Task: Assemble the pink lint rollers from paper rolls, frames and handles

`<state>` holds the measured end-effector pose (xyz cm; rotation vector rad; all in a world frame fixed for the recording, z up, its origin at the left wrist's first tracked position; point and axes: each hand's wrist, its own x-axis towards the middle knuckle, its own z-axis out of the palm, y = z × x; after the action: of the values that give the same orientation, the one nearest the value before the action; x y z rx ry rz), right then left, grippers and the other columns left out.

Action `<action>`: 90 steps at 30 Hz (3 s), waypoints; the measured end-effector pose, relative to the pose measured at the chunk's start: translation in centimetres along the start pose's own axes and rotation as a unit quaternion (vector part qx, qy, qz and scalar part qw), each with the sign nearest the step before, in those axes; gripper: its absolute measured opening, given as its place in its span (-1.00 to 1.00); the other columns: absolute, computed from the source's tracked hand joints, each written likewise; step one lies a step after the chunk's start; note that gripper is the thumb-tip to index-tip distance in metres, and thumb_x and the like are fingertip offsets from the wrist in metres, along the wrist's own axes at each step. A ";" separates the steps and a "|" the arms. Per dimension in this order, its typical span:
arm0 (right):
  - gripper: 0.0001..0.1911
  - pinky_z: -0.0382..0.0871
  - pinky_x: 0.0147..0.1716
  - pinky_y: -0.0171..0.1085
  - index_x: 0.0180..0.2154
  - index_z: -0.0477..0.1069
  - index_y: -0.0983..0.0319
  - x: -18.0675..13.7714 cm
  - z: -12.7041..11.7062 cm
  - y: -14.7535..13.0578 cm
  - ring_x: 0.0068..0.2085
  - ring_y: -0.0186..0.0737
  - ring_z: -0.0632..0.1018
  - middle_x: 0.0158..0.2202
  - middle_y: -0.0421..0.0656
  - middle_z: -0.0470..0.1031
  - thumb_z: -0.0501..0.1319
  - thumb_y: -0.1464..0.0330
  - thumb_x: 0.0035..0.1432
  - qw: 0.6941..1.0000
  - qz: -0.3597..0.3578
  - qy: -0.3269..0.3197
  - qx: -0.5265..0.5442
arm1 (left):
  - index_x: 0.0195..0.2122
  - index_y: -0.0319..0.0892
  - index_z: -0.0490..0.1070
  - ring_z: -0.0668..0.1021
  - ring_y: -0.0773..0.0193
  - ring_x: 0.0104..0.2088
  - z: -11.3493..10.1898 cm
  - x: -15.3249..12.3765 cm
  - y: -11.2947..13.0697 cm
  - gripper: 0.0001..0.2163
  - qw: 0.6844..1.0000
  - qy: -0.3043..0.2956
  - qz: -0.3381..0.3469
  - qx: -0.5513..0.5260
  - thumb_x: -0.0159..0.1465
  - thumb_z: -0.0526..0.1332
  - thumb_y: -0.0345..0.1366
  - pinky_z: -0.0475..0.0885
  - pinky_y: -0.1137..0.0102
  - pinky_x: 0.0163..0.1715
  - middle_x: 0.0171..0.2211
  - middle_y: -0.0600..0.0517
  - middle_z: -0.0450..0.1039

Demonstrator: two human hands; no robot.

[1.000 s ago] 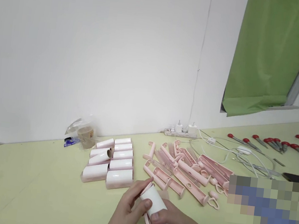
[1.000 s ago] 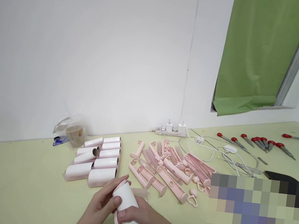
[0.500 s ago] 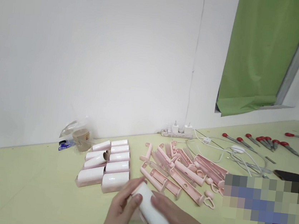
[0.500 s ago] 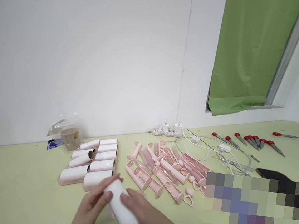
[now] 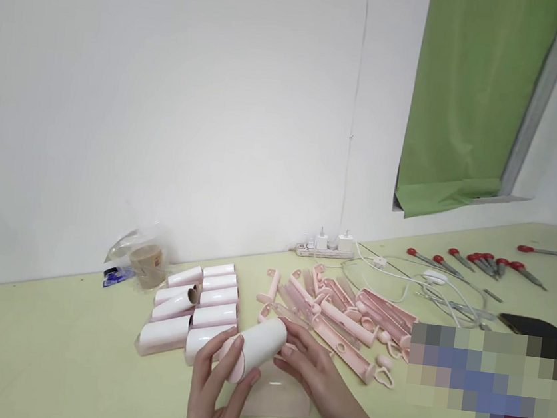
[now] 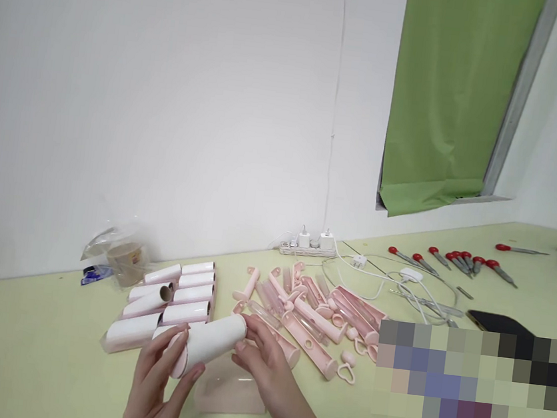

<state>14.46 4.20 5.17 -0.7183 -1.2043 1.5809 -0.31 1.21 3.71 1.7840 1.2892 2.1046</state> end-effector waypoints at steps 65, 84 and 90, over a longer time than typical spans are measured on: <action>-0.67 0.22 -0.07 -0.24 -0.14 0.23 0.13 1.0 1.9 -0.2 -0.03 -0.18 0.30 -0.14 -0.14 0.29 -0.13 0.13 0.19 0.957 -0.105 0.083 -0.256 | 0.13 0.03 -0.08 0.48 0.19 -0.15 4.3 1.1 2.9 -0.36 0.860 -0.021 -0.457 -0.227 0.06 0.17 -0.02 0.44 0.45 -0.31 -0.03 -0.01 0.34; -0.79 0.15 -0.53 -0.35 -0.42 0.34 0.24 0.2 -0.4 -4.4 -0.48 -0.28 0.37 -0.48 -0.21 0.39 0.18 0.40 -0.25 0.721 -0.180 -0.222 -0.631 | 0.05 0.01 0.15 0.46 0.21 -0.32 -3.6 3.1 3.1 -0.38 0.807 -0.519 -0.274 0.065 -0.10 0.24 -0.38 0.35 0.45 -0.37 -0.25 0.14 0.44; -0.86 0.14 -0.52 -0.34 -0.43 0.31 0.26 -0.4 0.7 -4.4 -0.46 -0.27 0.37 -0.45 -0.15 0.40 0.10 0.45 -0.16 0.679 -0.198 -0.287 -0.646 | -0.04 0.04 0.26 0.46 0.23 -0.33 -4.8 3.9 4.4 -0.46 0.795 -0.543 -0.258 0.084 -0.11 0.22 -0.39 0.34 0.48 -0.40 -0.27 0.18 0.46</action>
<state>15.47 3.66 9.49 -0.6792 -2.7825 0.3184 -3.65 -1.93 9.74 1.8614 1.3144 0.4634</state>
